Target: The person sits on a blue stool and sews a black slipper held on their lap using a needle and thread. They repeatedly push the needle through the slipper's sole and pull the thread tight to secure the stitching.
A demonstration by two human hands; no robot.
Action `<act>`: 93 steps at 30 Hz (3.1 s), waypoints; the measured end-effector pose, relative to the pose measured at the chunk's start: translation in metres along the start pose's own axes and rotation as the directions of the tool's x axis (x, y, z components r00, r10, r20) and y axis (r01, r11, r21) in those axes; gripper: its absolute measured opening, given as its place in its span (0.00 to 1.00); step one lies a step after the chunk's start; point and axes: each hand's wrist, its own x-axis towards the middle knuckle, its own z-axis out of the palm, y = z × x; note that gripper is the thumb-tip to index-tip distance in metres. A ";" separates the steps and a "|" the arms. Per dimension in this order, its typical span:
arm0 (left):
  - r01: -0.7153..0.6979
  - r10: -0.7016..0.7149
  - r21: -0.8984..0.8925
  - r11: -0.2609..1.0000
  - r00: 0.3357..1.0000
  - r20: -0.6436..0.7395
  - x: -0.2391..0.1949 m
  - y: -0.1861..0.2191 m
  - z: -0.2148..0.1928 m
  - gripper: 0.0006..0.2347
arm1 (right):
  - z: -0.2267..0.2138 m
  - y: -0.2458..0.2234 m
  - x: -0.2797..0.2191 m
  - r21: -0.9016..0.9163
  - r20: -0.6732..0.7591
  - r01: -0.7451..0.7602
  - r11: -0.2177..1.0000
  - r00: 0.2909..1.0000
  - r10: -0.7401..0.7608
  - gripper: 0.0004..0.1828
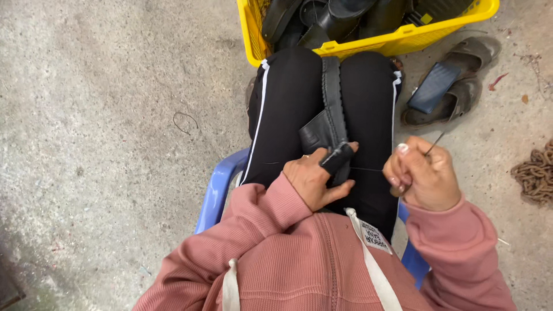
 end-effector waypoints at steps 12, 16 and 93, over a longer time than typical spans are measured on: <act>-0.125 0.107 -0.416 0.901 0.992 -0.066 -0.016 -0.011 -0.036 0.09 | 0.009 -0.023 -0.017 0.053 0.145 0.257 0.965 0.954 -0.262 0.17; -0.226 0.196 -0.558 0.799 0.974 -0.114 -0.005 -0.029 -0.040 0.08 | -0.003 -0.018 -0.002 -0.096 -0.026 0.271 0.958 0.961 -0.274 0.17; 0.029 -0.137 -0.422 0.906 0.964 -0.228 -0.027 -0.033 -0.031 0.13 | 0.055 -0.003 -0.008 -0.756 0.464 0.392 -0.524 0.886 -0.008 0.35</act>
